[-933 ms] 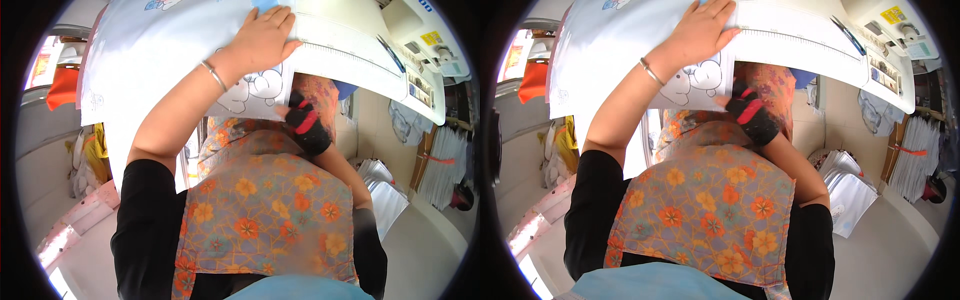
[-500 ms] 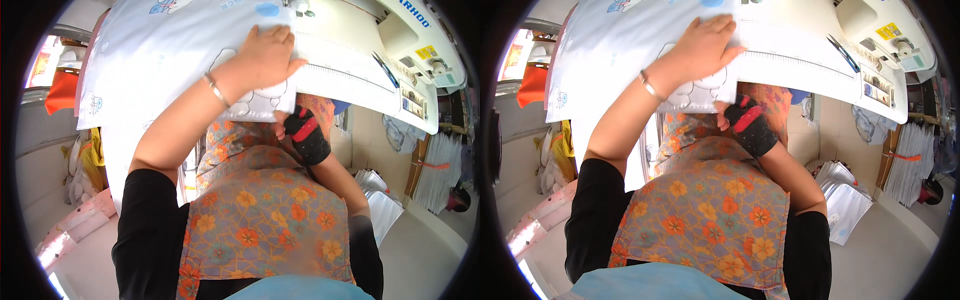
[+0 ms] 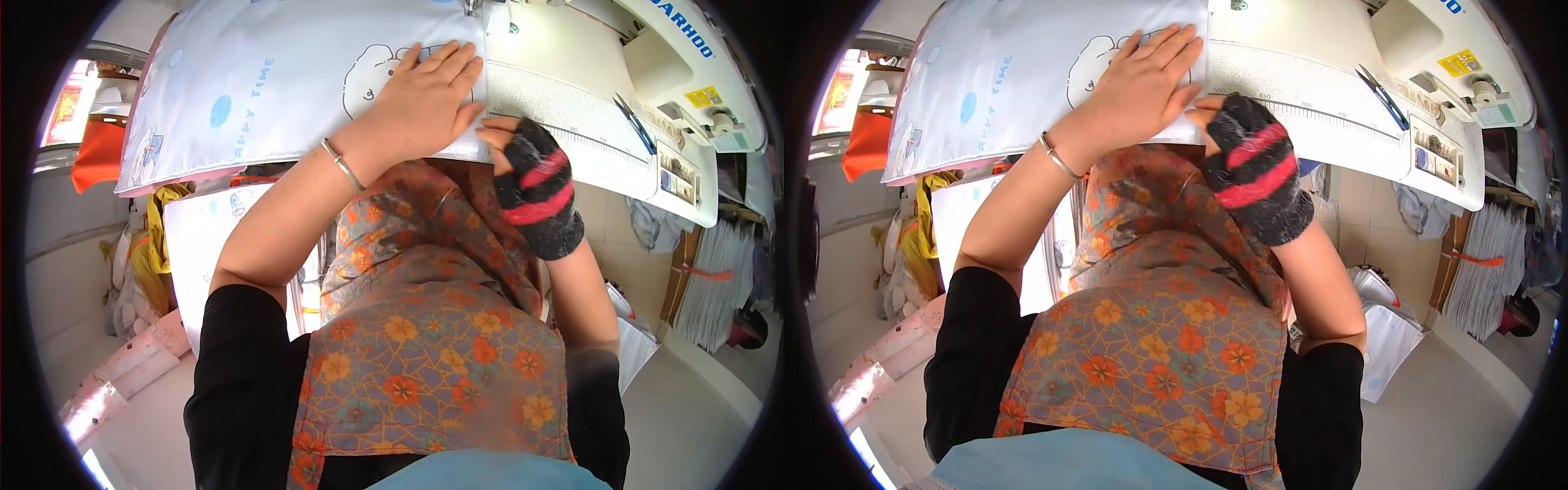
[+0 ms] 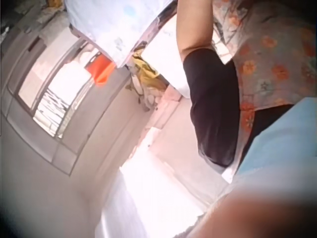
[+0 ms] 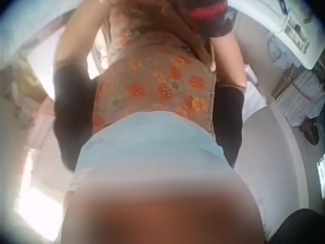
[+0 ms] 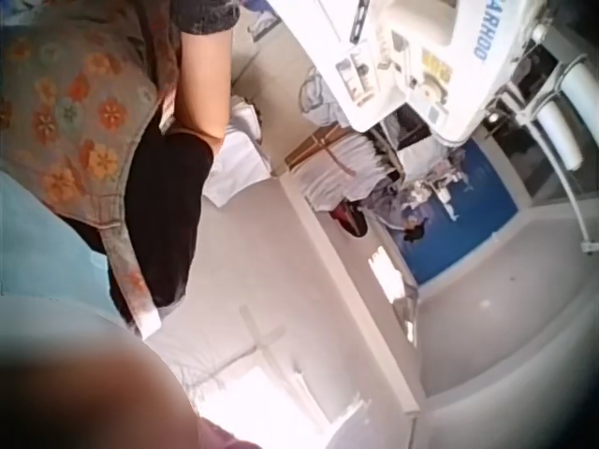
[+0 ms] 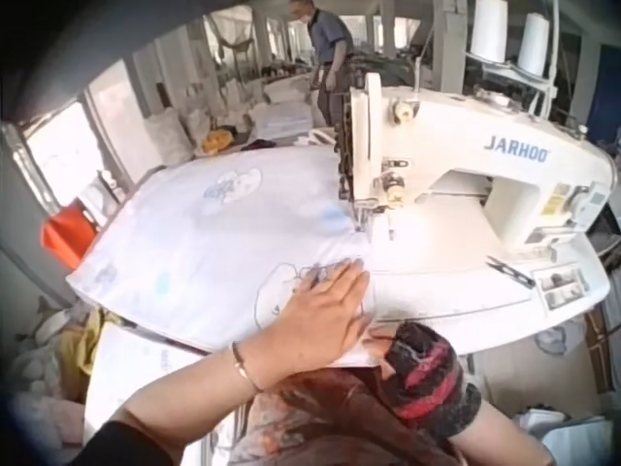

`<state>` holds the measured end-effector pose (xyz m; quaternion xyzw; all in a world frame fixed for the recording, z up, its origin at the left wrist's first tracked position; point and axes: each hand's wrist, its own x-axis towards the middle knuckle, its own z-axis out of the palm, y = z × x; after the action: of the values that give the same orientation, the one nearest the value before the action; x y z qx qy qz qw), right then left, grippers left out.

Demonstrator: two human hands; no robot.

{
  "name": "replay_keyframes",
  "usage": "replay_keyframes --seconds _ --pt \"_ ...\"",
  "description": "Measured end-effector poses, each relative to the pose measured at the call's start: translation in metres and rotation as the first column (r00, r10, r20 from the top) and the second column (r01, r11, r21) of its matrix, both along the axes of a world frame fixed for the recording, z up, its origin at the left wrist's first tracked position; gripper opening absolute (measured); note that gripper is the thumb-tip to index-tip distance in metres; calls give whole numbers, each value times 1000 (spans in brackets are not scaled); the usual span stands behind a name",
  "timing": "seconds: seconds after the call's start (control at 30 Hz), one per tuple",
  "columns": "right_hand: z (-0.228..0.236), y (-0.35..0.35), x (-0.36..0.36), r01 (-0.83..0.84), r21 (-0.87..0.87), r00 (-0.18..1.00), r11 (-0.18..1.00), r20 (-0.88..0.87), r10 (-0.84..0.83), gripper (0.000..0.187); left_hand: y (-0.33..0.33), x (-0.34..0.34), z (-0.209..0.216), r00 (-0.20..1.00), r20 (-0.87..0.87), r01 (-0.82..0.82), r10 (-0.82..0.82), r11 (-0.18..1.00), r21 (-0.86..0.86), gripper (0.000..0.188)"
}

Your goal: Sewing the edges of printed pillowcases using an industrial sewing machine.

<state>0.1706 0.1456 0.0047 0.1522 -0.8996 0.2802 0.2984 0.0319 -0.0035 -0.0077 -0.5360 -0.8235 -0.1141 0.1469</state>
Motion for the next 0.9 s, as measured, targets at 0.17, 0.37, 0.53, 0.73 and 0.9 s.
replay_keyframes --seconds 0.17,0.37,0.53,0.73,0.9 --pt "-5 5 -1 -34 154 991 987 133 14 46 -13 16 6 997 44 67 -66 998 -4 49" --pt "-3 9 -19 -29 174 992 984 126 7 45 -13 7 5 993 -5 116 -116 990 80 38" --pt "-7 18 -46 3 170 993 985 112 -22 37 -6 -5 5 993 28 107 -115 975 196 33" --pt "-12 31 -77 52 296 996 954 47 -69 35 3 -36 6 991 14 124 -130 965 231 31" --pt "-15 39 -103 93 371 993 924 37 -115 37 17 -70 -2 992 -62 119 -107 963 242 33"
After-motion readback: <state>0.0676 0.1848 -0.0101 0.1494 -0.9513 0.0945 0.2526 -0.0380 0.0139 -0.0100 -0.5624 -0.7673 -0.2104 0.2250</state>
